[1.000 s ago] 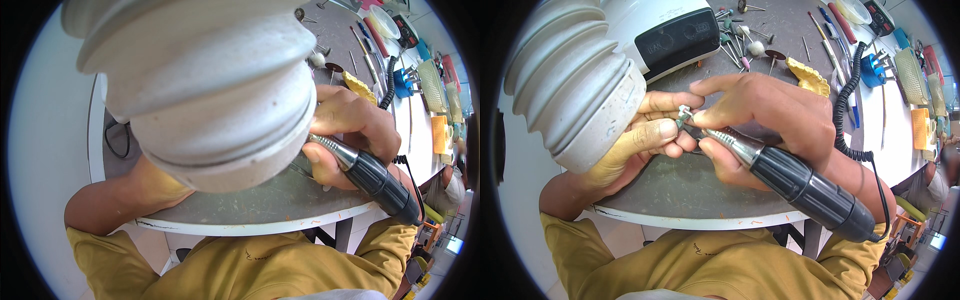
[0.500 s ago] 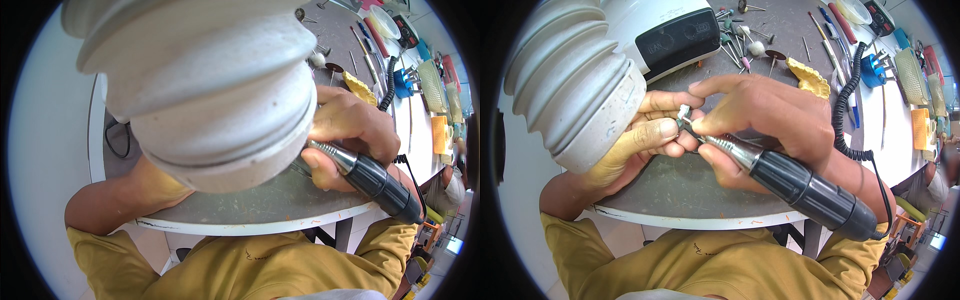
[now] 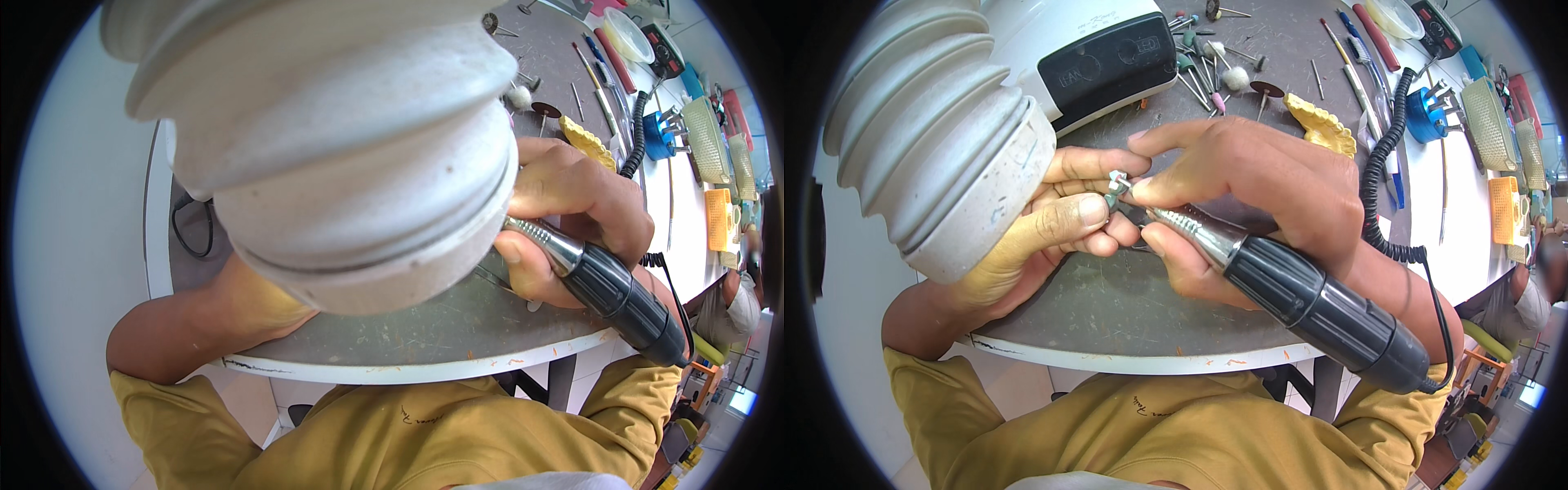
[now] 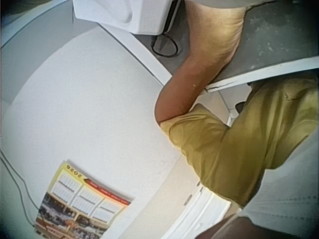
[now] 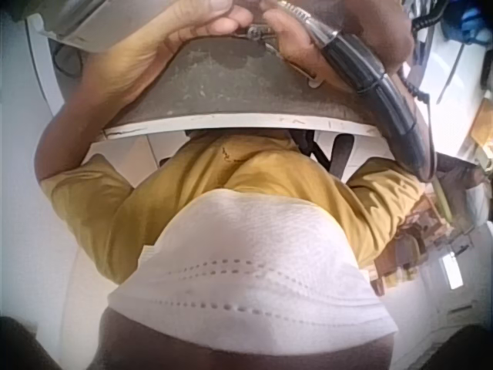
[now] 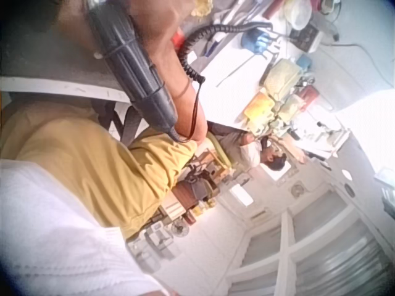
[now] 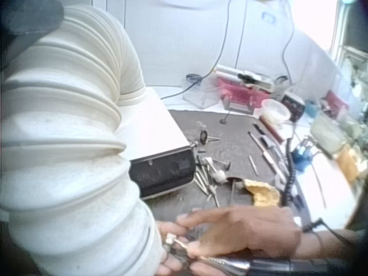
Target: The person uses a rotary polishing tool to refine the surface of a small, green, gem-like object held in their left hand. The task involves continuous, precise contact between the tool's tip and the object's surface under a magnifying lamp.
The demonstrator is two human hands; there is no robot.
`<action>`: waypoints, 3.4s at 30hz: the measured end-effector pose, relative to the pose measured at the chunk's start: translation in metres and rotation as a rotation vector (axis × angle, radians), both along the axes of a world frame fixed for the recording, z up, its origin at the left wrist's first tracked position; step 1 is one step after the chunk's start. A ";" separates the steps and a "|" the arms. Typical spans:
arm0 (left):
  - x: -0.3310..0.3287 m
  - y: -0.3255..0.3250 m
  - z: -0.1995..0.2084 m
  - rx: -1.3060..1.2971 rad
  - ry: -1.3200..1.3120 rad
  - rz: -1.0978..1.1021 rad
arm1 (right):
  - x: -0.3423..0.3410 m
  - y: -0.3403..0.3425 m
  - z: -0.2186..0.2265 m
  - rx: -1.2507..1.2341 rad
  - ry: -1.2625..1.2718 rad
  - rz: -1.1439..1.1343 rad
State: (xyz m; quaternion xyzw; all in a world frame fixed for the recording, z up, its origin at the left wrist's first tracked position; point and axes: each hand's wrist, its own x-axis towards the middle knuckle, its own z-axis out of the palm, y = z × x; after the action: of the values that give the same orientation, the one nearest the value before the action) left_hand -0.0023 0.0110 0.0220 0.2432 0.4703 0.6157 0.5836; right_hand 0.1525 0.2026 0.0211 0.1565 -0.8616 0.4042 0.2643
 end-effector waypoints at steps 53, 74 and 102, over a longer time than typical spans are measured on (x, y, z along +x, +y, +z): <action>-0.002 0.003 0.005 0.026 -0.102 -0.085 | -0.006 -0.003 -0.003 -0.091 0.081 -0.061; -0.003 -0.003 -0.004 -0.019 -0.002 -0.079 | -0.005 -0.003 0.002 -0.073 0.053 -0.051; 0.003 -0.001 -0.001 0.079 -0.025 -0.065 | -0.004 -0.005 0.001 -0.003 0.096 -0.062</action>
State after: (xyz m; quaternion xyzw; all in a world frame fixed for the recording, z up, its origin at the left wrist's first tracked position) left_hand 0.0002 0.0105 0.0207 0.2733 0.4301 0.6175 0.5992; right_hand 0.1490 0.1977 0.0221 0.1485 -0.8519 0.3889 0.3179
